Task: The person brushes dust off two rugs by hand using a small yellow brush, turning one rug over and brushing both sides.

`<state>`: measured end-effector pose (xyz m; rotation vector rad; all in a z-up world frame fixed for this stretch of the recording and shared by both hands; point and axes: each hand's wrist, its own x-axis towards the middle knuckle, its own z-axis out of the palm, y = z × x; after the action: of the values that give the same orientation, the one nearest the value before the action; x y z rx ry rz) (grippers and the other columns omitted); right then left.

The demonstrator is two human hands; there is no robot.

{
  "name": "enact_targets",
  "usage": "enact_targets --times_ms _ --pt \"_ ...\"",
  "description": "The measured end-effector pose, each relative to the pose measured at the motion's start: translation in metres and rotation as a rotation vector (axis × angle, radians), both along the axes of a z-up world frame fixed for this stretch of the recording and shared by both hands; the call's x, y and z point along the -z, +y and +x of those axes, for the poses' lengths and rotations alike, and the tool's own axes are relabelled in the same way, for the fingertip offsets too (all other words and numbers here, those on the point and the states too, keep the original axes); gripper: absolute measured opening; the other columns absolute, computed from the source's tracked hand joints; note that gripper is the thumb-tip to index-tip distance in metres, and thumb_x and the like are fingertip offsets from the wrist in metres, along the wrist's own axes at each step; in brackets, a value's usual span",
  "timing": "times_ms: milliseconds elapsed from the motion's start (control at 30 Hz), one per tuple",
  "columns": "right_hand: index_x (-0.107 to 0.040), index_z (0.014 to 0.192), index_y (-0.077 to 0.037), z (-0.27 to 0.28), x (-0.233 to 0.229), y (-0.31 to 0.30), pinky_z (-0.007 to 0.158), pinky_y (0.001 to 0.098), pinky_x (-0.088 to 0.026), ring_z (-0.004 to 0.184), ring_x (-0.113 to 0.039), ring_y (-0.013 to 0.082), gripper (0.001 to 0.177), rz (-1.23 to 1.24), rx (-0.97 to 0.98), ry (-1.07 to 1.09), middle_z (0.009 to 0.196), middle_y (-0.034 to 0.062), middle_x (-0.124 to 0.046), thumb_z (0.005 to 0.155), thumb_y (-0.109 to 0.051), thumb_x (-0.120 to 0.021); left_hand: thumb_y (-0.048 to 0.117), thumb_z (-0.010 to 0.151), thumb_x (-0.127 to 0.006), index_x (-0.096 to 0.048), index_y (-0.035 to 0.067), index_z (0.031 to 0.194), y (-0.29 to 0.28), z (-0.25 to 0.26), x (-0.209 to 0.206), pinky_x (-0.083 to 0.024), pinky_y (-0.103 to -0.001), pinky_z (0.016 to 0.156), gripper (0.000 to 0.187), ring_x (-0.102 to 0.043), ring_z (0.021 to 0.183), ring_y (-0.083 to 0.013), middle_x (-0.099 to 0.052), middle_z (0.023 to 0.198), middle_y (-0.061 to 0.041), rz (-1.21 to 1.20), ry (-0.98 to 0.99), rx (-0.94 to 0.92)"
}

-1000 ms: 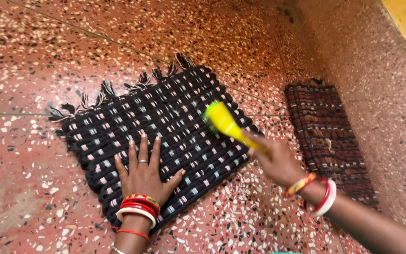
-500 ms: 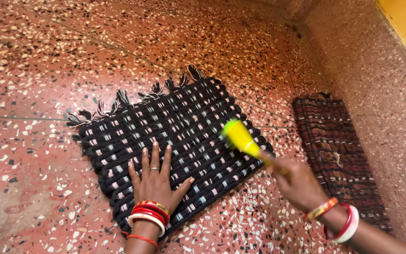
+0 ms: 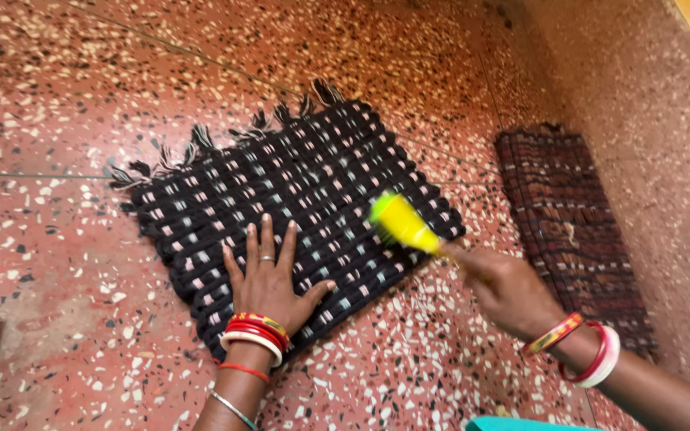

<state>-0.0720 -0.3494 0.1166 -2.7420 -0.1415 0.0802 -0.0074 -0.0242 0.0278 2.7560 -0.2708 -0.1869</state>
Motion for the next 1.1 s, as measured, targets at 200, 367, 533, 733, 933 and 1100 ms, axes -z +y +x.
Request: enact_targets --times_ms 200,367,533,733,933,1100 --pt "-0.072 0.118 -0.016 -0.008 0.014 -0.029 0.071 0.0431 -0.056 0.074 -0.07 0.0316 0.035 -0.157 -0.007 -0.033 0.089 0.0154 -0.073 0.088 -0.007 -0.057 0.076 0.071 -0.065 -0.024 0.024 0.159 0.003 -0.002 0.007 0.002 -0.064 0.117 0.11 -0.006 0.152 -0.0352 -0.009 0.168 -0.013 -0.035 -0.031 0.018" --pt "-0.067 0.134 -0.02 0.004 -0.031 -0.027 0.066 0.0463 -0.054 0.065 -0.067 0.0332 0.043 -0.298 0.298 -0.005 0.088 0.019 -0.071 0.094 -0.009 -0.055 0.074 0.072 -0.066 -0.024 0.023 0.158 0.003 -0.004 0.009 0.002 -0.063 0.117 0.108 -0.006 0.153 -0.0349 -0.009 0.166 -0.013 -0.053 -0.043 0.013" --pt "-0.066 0.136 -0.019 -0.026 -0.02 0.01 0.065 0.0429 -0.055 0.065 -0.069 0.0282 0.055 -0.106 -0.094 -0.034 0.077 0.0133 -0.071 0.085 -0.004 -0.051 0.073 0.074 -0.067 -0.023 0.022 0.159 0.004 -0.007 0.009 0.001 -0.064 0.118 0.108 -0.006 0.154 -0.0323 -0.009 0.167 -0.013 -0.038 -0.009 0.009" --pt "-0.067 0.131 -0.026 -0.017 -0.025 -0.025 0.067 0.0469 -0.057 0.069 -0.072 0.0333 0.044 -0.258 0.235 0.116 0.092 0.0158 -0.073 0.091 -0.014 -0.056 0.071 0.072 -0.069 -0.017 0.019 0.165 0.017 -0.005 -0.002 -0.001 -0.065 0.116 0.119 -0.004 0.152 -0.0302 -0.007 0.171 -0.01 -0.019 0.058 -0.065" --pt "-0.064 0.139 -0.024 -0.025 -0.031 -0.026 0.066 0.0478 -0.055 0.069 -0.07 0.034 0.047 -0.345 0.262 -0.002 0.087 0.02 -0.072 0.095 -0.014 -0.054 0.077 0.07 -0.069 -0.026 0.012 0.158 0.025 -0.008 -0.013 -0.016 -0.06 0.119 0.118 -0.021 0.15 -0.0313 -0.027 0.162 -0.011 0.096 0.017 -0.12" --pt "-0.066 0.137 -0.031 -0.055 -0.019 0.029 0.051 0.039 -0.05 0.05 -0.059 0.0193 0.046 -0.033 0.204 0.319 0.078 0.0057 -0.077 0.093 -0.021 -0.059 0.075 0.069 -0.074 -0.033 0.007 0.153 0.02 -0.013 -0.033 -0.037 -0.047 0.111 0.115 -0.04 0.139 -0.0317 -0.042 0.15 -0.017 0.105 0.074 -0.111"
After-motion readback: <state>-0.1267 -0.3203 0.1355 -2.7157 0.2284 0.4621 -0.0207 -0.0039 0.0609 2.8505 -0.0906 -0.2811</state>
